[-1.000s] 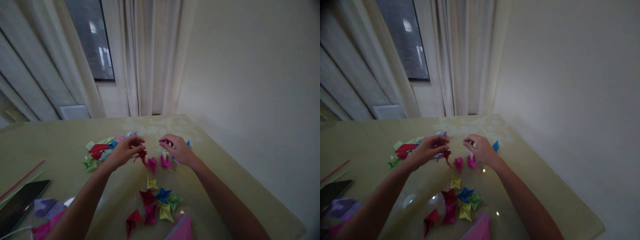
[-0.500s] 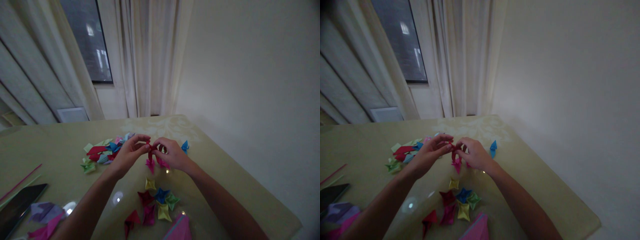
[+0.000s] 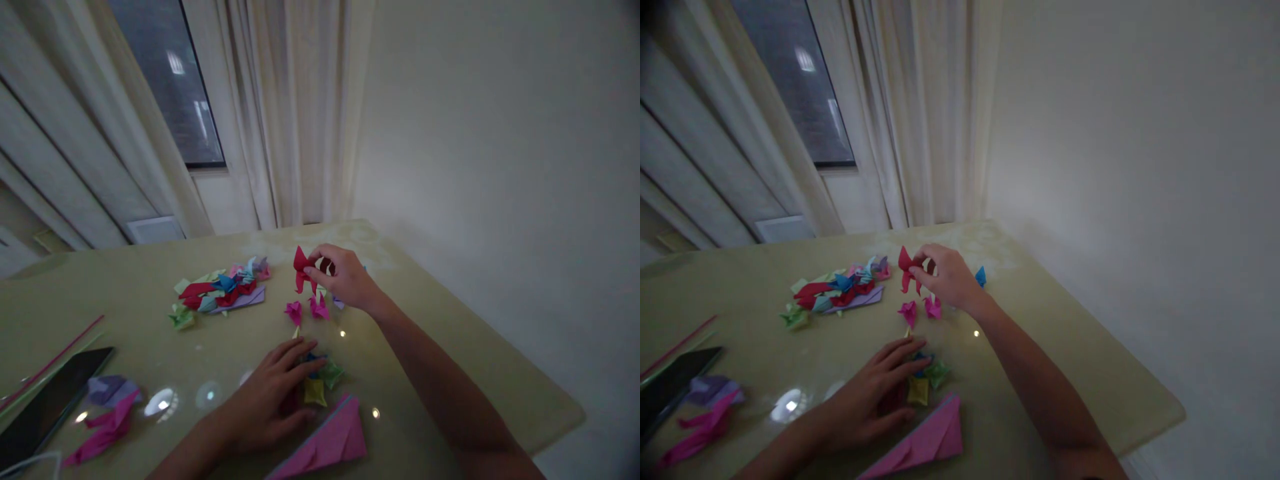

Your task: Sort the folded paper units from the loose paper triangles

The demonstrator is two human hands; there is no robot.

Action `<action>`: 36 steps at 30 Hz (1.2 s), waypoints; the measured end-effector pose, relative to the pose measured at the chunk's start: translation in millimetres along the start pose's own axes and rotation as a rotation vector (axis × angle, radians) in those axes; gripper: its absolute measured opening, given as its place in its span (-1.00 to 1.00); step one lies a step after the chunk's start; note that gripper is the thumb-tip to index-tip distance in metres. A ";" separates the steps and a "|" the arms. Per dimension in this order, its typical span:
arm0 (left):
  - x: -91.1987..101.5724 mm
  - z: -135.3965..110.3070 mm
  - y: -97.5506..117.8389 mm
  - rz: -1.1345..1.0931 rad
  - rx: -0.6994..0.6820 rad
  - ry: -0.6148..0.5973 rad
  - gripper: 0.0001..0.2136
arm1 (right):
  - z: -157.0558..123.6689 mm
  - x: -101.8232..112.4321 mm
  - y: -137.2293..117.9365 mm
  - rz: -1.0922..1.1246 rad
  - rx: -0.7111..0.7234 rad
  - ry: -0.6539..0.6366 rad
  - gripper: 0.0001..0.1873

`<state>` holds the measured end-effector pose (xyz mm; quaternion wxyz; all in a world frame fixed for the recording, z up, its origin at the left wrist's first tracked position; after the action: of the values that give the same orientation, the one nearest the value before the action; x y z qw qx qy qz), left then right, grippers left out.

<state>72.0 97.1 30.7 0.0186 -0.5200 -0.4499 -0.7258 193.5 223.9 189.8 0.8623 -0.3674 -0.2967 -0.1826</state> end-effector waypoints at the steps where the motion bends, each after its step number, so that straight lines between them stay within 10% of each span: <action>1: -5.0 7.1 3.0 0.014 -0.007 0.009 -0.35 | -0.6 1.2 -3.4 -0.004 0.011 0.002 -0.96; 10: -11.1 70.0 36.3 0.074 -0.097 0.147 -0.47 | -5.3 32.6 -17.5 -0.013 0.066 0.104 -0.95; 15: 16.3 17.1 49.0 0.138 -0.093 0.255 -0.57 | -7.5 49.5 -10.2 0.011 0.030 0.140 -0.88; 19: -8.6 -33.2 61.9 0.151 -0.194 0.149 -0.61 | -6.0 49.2 -3.1 0.082 -0.021 0.100 -0.90; 28: -52.9 -6.7 71.4 0.373 -0.183 0.179 -0.79 | -2.7 14.5 7.6 0.222 -0.046 -0.027 -0.86; 36: 6.0 -15.3 87.0 0.404 -0.227 0.420 -0.67 | -16.1 -61.6 2.2 0.182 -0.041 -0.288 -0.96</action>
<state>101.0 37.7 89.6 0.1967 -0.4364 -0.2398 -0.8446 154.0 219.4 139.9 0.8162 -0.4328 -0.3788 -0.0553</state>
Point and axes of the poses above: each hand's wrist, its own z-axis towards the middle knuckle, its own x-axis out of the back of the hand, y = z × x, the point moved 10 cm from there along z, towards the middle knuckle, and after that the axes turned 8 degrees about -z, right-handed, at the moved point
